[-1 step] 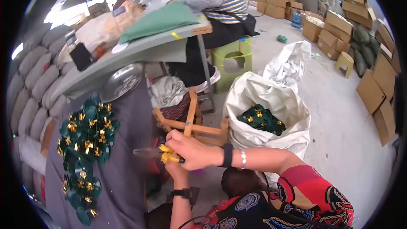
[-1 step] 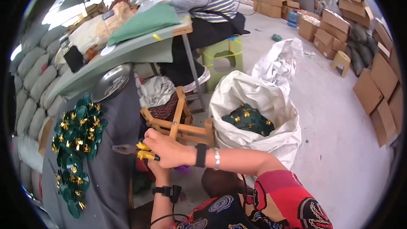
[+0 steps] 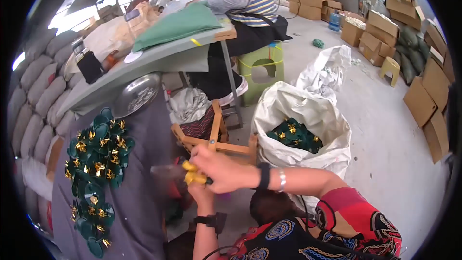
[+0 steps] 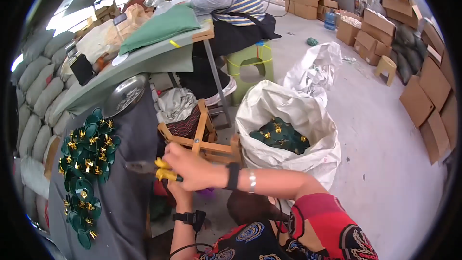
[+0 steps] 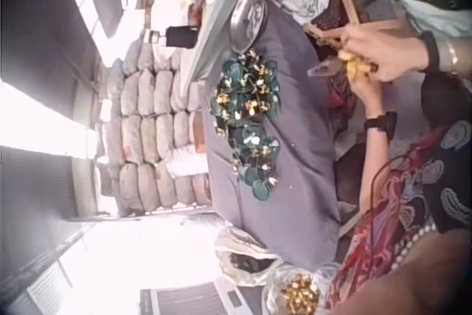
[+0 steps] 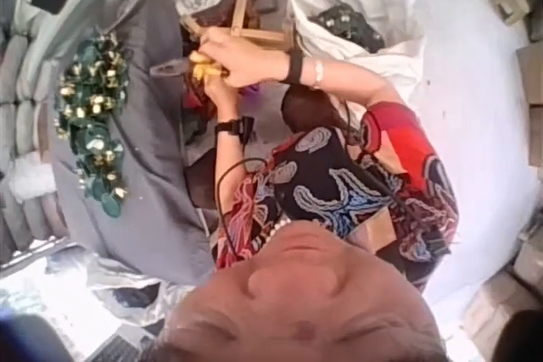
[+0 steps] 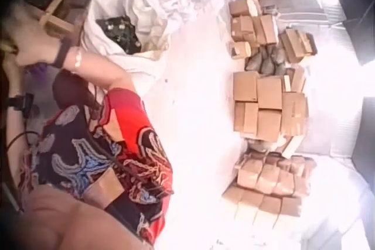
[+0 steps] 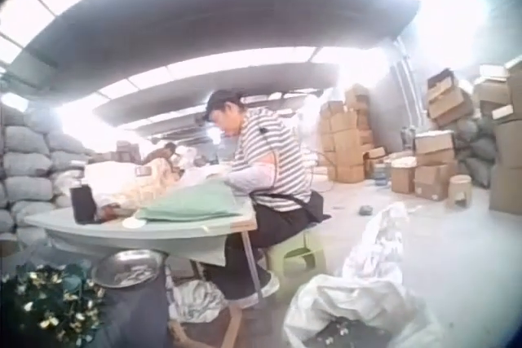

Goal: Assembling plastic components with gold bells using pliers and manual dexterity.

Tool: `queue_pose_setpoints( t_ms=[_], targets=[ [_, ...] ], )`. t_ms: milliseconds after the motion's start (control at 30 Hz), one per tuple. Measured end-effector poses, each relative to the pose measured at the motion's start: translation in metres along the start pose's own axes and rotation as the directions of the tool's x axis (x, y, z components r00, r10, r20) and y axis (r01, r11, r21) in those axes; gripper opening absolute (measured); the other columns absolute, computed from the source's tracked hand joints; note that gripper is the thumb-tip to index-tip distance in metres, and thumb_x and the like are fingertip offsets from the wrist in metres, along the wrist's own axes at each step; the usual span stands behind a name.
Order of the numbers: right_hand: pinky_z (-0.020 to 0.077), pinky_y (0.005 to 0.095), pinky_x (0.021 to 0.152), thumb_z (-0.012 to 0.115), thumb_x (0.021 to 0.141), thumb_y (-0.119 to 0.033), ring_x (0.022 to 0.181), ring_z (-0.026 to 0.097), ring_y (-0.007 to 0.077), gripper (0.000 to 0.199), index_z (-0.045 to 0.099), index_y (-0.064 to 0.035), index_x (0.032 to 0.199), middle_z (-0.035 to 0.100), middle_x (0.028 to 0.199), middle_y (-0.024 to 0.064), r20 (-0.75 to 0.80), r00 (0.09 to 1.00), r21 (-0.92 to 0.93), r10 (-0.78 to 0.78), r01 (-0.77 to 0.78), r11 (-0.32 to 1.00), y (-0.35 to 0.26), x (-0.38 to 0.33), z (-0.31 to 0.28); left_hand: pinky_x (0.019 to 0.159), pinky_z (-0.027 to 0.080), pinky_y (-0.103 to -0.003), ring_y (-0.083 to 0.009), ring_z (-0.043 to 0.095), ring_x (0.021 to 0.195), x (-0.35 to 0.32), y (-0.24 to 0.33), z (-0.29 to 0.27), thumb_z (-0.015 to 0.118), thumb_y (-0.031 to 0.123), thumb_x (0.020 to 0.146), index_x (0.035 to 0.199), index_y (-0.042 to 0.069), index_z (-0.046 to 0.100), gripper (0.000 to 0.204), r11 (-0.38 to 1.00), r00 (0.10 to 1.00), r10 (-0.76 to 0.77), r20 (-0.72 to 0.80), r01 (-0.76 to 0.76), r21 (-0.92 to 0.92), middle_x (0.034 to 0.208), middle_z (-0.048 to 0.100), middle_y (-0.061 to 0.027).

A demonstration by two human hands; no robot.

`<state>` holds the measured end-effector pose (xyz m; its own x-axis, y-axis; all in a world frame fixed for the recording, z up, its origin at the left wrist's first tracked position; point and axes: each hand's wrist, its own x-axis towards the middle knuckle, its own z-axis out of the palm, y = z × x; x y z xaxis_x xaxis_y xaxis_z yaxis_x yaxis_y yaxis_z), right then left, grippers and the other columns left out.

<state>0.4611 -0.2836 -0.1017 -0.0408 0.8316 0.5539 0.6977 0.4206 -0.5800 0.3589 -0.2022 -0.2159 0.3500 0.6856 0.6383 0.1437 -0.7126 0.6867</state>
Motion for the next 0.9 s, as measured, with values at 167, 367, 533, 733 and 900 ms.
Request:
queue_pose_setpoints(
  t_ms=[167,367,533,733,900],
  targets=[
    [0.0444,0.0416,0.085,0.069,0.055,-0.003,0.107,0.046,0.0382,0.063,0.048,-0.0025,0.115,0.045,0.114,0.0199,-0.355,0.892,-0.503,-0.28,0.071,0.861,-0.046,-0.025,-0.134,0.081,0.052,-0.035,-0.0296,0.067,0.09,0.037,0.086,0.039,0.066,0.013,0.084,0.105,-0.001,0.068,0.025,0.932,0.947,-0.113,0.299,0.205,-0.299,0.098,0.069,-0.017],
    [0.0467,0.0373,0.09,0.06,0.067,0.003,0.111,0.051,0.0264,0.071,0.042,0.002,0.135,0.047,0.127,0.0164,-0.593,0.794,-0.369,-0.136,-0.118,0.922,-0.059,-0.092,-0.166,0.107,0.033,-0.046,-0.0449,0.04,0.127,0.061,0.137,0.076,0.067,0.022,0.085,0.147,0.001,0.026,0.077,0.919,0.926,0.164,0.339,-0.019,-0.394,0.137,0.046,-0.0262],
    [0.049,0.0298,0.073,0.054,0.061,0.006,0.093,0.052,0.0214,0.059,0.049,0.0016,0.12,0.043,0.12,0.0151,-0.472,0.863,-0.345,-0.183,0.01,0.939,-0.055,-0.078,-0.132,0.091,0.047,-0.044,-0.036,0.055,0.107,0.057,0.107,-0.061,0.072,0.01,0.074,0.119,0.006,0.059,0.047,0.97,0.977,0.212,-0.011,-0.209,0.12,0.115,0.06,-0.0157],
    [0.0464,0.0291,0.078,0.056,0.061,0.003,0.09,0.053,0.0204,0.049,0.054,0.0014,0.11,0.044,0.121,0.0147,-0.414,0.909,-0.123,-0.035,-0.017,0.992,-0.047,-0.044,-0.09,0.082,0.051,-0.043,-0.0347,0.064,0.092,0.036,0.086,-0.269,0.071,0.011,0.074,0.105,0.004,0.066,0.031,0.555,0.938,0.027,-0.345,0.273,0.786,0.1,0.067,-0.0169],
    [0.0424,0.0327,0.087,0.061,0.063,-0.001,0.102,0.05,0.0287,0.043,0.053,0.0004,0.105,0.047,0.112,0.0159,-0.318,0.937,-0.075,-0.148,0.131,0.989,-0.056,-0.014,-0.07,0.08,0.052,-0.045,-0.0349,0.062,0.092,0.036,0.069,-0.356,0.064,0.005,0.07,0.103,0.011,0.069,0.034,0.196,0.96,-0.206,-0.188,0.229,0.953,0.096,0.067,-0.0129]
  ],
)
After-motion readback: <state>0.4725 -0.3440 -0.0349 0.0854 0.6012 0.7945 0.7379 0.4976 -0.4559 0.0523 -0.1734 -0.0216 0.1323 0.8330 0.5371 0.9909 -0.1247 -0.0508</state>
